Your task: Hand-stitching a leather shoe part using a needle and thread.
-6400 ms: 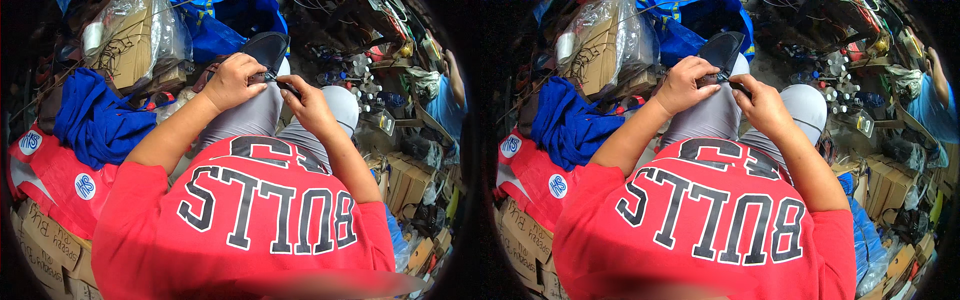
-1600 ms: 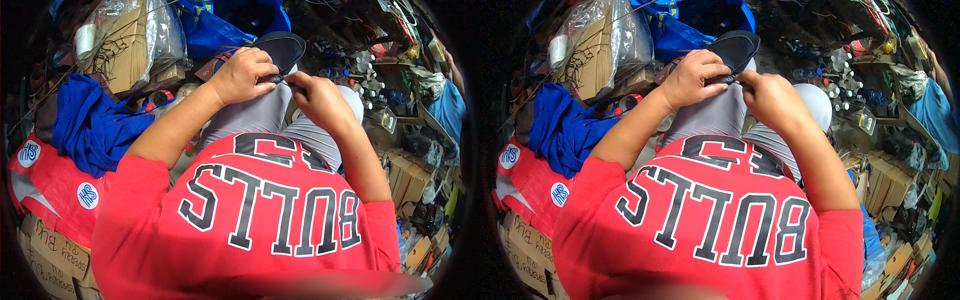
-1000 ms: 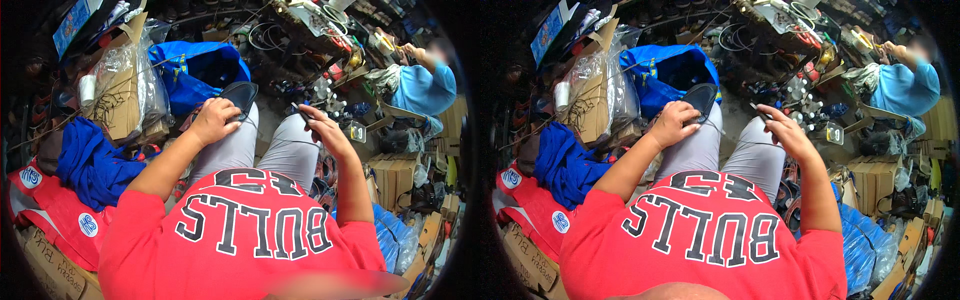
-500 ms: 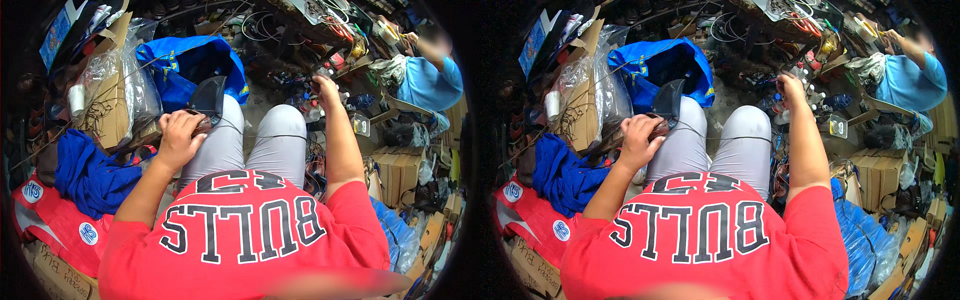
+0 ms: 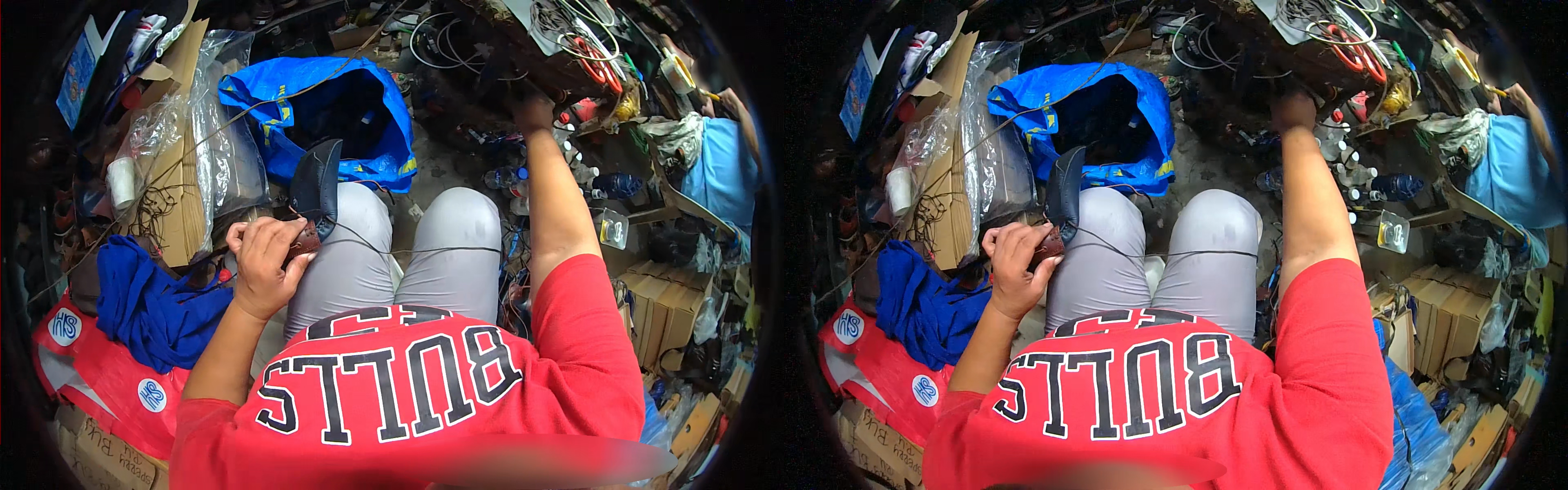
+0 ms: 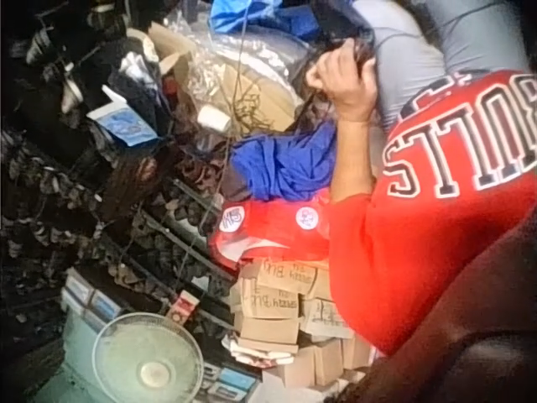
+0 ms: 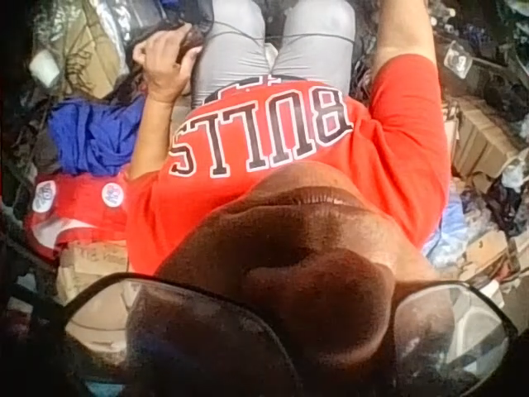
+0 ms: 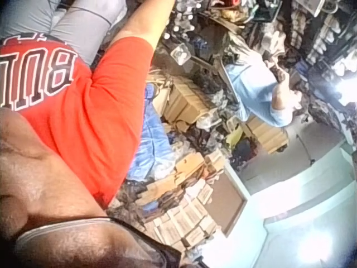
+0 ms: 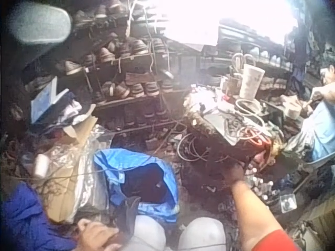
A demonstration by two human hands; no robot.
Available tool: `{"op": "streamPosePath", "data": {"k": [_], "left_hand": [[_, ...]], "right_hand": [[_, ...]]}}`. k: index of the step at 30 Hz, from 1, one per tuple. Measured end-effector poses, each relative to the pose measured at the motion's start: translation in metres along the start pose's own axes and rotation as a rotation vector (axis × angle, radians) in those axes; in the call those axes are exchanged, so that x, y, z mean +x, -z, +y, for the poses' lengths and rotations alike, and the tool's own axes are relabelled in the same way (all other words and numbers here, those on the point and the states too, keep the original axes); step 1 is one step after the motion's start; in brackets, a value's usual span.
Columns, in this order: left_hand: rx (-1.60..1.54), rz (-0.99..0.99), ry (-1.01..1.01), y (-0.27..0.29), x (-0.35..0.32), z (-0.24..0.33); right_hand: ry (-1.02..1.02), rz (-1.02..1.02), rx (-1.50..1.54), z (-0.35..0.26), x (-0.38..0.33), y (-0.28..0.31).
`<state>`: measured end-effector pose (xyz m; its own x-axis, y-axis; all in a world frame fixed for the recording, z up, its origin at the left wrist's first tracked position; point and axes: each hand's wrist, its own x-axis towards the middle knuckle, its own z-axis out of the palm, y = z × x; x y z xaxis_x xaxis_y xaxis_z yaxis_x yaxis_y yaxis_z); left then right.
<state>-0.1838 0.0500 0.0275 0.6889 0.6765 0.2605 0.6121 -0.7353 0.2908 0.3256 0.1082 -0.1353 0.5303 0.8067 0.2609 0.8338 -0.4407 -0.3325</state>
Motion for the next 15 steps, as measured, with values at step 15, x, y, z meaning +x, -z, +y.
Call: {"op": "streamPosePath", "data": {"k": [15], "left_hand": [[-0.116,0.157,-0.112,0.012,0.044,0.006]], "right_hand": [[-0.043,-0.029,0.697,-0.05,-0.049,0.04]]}}
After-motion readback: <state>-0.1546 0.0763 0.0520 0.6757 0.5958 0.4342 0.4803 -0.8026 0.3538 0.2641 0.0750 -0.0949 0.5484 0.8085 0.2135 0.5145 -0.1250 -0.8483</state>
